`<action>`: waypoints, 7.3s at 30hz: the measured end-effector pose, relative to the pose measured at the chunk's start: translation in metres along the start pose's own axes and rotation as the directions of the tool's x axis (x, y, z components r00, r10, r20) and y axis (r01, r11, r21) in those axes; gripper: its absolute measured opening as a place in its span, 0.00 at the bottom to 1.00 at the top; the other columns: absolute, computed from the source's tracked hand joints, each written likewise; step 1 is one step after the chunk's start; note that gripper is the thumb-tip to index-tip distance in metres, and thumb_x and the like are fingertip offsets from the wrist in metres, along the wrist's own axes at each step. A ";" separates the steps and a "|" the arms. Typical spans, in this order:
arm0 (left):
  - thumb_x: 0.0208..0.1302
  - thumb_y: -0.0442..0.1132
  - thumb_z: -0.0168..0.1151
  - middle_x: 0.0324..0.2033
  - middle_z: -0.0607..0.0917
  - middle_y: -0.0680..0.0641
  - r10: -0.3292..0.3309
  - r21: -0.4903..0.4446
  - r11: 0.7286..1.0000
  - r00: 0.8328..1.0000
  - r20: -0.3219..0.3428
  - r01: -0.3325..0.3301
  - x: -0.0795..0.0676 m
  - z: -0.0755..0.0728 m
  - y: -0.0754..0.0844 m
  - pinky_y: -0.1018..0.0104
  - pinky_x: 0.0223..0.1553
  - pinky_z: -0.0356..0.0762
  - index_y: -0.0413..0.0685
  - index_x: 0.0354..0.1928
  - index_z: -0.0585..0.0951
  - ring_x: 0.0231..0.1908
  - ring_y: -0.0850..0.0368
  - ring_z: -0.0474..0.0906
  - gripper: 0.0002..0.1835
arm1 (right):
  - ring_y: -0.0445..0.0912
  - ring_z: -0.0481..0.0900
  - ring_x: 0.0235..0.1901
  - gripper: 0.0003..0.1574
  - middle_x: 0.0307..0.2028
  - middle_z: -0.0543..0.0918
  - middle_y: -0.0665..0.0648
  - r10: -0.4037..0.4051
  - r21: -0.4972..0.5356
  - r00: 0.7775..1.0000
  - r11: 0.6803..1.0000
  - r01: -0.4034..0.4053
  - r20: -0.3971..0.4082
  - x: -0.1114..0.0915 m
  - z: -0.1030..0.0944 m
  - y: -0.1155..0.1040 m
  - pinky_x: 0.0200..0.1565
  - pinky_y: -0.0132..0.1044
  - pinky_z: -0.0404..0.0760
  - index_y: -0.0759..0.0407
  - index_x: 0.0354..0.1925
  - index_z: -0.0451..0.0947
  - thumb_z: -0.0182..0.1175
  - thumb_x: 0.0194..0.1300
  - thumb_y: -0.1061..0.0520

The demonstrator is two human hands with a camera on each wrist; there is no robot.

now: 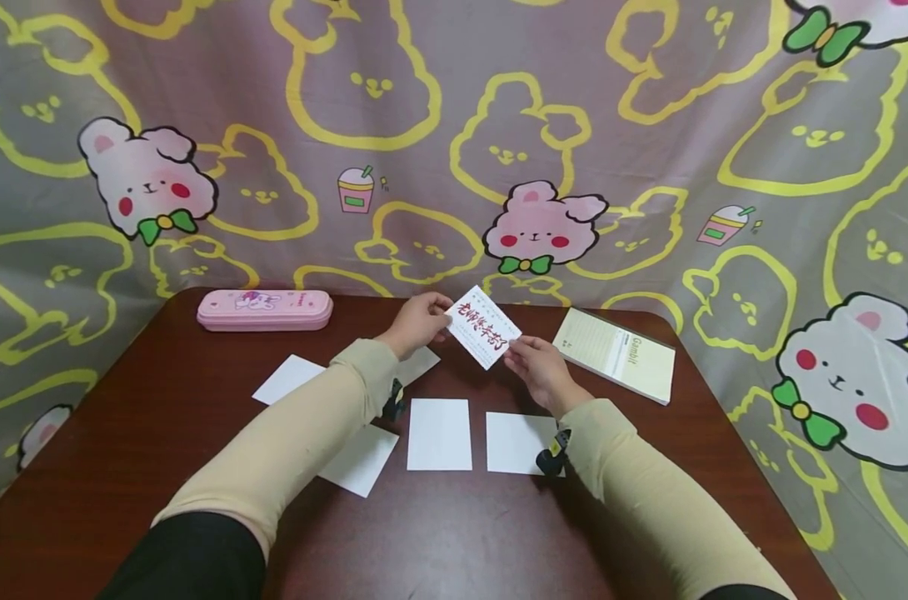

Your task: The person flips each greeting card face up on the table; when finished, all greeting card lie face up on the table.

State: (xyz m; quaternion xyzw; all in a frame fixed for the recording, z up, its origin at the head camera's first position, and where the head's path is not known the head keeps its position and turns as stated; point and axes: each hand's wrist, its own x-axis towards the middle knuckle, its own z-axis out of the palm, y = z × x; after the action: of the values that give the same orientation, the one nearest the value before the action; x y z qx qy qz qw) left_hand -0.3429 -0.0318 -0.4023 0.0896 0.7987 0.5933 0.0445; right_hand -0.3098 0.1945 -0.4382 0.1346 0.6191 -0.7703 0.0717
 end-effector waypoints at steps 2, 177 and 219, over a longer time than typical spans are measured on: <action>0.73 0.30 0.57 0.38 0.81 0.41 -0.007 0.083 0.997 1.000 0.030 0.004 -0.001 -0.002 -0.003 0.47 0.45 0.84 0.34 0.52 0.78 0.38 0.43 0.82 0.10 | 0.41 0.81 0.35 0.10 0.36 0.79 0.54 -0.021 -0.042 1.000 0.999 0.021 -0.004 0.000 -0.001 -0.002 0.42 0.30 0.84 0.68 0.53 0.72 0.56 0.76 0.66; 0.75 0.28 0.53 0.43 0.86 0.37 0.019 -0.424 0.905 0.992 0.121 0.034 -0.085 0.069 0.006 0.53 0.42 0.86 0.27 0.57 0.75 0.36 0.56 0.84 0.14 | 0.42 0.82 0.37 0.06 0.41 0.82 0.54 -0.012 -0.380 0.905 0.905 0.190 0.424 -0.077 -0.072 -0.031 0.38 0.33 0.81 0.68 0.47 0.74 0.55 0.76 0.66; 0.67 0.32 0.56 0.45 0.79 0.43 -0.271 -0.163 0.926 0.902 0.336 0.339 -0.082 0.091 -0.010 0.60 0.53 0.82 0.24 0.53 0.79 0.44 0.54 0.75 0.18 | 0.44 0.84 0.31 0.12 0.35 0.83 0.60 0.045 -0.591 0.995 0.806 0.016 0.088 -0.043 -0.094 0.003 0.38 0.38 0.87 0.78 0.48 0.74 0.59 0.70 0.69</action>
State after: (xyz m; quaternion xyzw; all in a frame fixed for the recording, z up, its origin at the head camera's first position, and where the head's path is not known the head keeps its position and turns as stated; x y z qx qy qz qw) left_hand -0.2469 0.0345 -0.4410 0.0484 0.7162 0.6415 0.2705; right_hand -0.2571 0.2833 -0.4472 0.0724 0.8226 -0.5447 0.1462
